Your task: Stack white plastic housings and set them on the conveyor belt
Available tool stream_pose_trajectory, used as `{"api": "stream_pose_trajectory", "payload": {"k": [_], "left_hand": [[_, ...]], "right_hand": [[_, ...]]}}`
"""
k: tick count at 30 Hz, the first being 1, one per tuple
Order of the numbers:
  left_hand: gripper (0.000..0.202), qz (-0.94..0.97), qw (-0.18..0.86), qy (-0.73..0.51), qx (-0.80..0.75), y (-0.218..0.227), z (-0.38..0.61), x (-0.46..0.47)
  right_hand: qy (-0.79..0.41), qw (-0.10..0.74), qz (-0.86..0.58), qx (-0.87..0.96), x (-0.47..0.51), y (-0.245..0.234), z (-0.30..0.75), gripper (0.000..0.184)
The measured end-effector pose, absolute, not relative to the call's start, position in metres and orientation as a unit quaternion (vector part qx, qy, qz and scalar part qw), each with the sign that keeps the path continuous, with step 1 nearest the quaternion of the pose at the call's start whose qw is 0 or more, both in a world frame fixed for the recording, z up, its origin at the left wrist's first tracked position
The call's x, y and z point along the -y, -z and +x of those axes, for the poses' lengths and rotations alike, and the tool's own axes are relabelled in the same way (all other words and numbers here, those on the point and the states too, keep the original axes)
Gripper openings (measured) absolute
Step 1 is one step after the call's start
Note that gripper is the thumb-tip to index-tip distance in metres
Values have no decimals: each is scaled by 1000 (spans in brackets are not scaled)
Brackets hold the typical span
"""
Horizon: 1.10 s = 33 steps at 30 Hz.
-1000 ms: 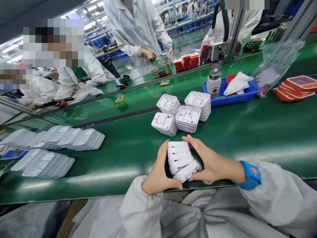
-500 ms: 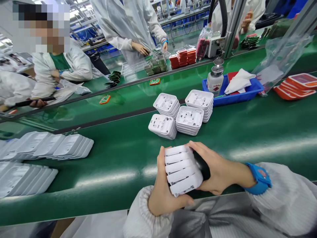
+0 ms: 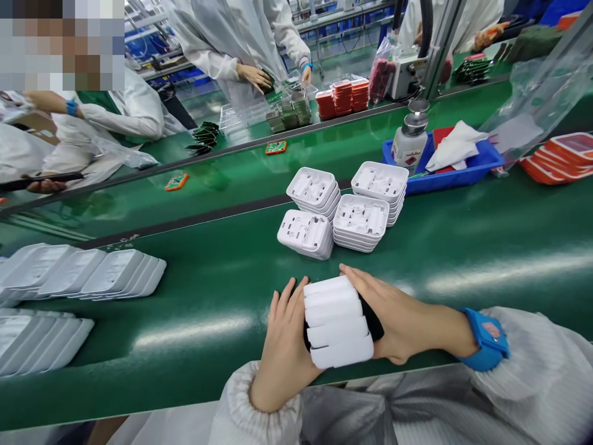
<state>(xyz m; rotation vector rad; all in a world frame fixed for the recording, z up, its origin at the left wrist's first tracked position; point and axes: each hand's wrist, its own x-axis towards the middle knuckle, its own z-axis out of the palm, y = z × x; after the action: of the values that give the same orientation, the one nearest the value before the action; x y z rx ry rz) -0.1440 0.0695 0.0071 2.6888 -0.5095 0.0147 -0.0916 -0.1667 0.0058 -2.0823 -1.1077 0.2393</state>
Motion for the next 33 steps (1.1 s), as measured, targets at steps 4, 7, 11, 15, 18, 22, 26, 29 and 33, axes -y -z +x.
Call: {"api": "stream_pose_trajectory", "payload": {"k": [4, 7, 11, 15, 18, 22, 26, 29, 33], "left_hand": [[91, 962, 207, -3, 178, -7, -144, -68], [90, 959, 222, -7, 176, -8, -144, -68], [94, 930, 327, -6, 168, -12, -146, -69], [94, 780, 617, 5, 104, -6, -155, -61], [81, 690, 720, -66, 23, 3, -163, -44], [66, 561, 810, -103, -136, -5, -167, -17], [52, 391, 889, 50, -232, -25, -168, 1], [33, 280, 929, 118, -211, -31, -171, 6], [23, 164, 955, 169, -179, -32, -171, 11]], "right_hand": [[-80, 380, -813, 434, 167, -7, -94, 141], [-58, 399, -801, 442, 165, -9, -95, 143], [-34, 480, -757, 443, 163, -13, -96, 116], [-146, 674, -645, 329, 158, -24, -100, 72], [-303, 775, -499, 243, 148, -30, -109, 71], [-167, 775, -578, 193, 137, -33, -116, 64], [32, 656, -684, 318, 147, -43, -108, 44], [-20, 602, -688, 406, 163, -53, -99, 49], [-123, 628, -680, 357, 175, -59, -89, 62]]}}
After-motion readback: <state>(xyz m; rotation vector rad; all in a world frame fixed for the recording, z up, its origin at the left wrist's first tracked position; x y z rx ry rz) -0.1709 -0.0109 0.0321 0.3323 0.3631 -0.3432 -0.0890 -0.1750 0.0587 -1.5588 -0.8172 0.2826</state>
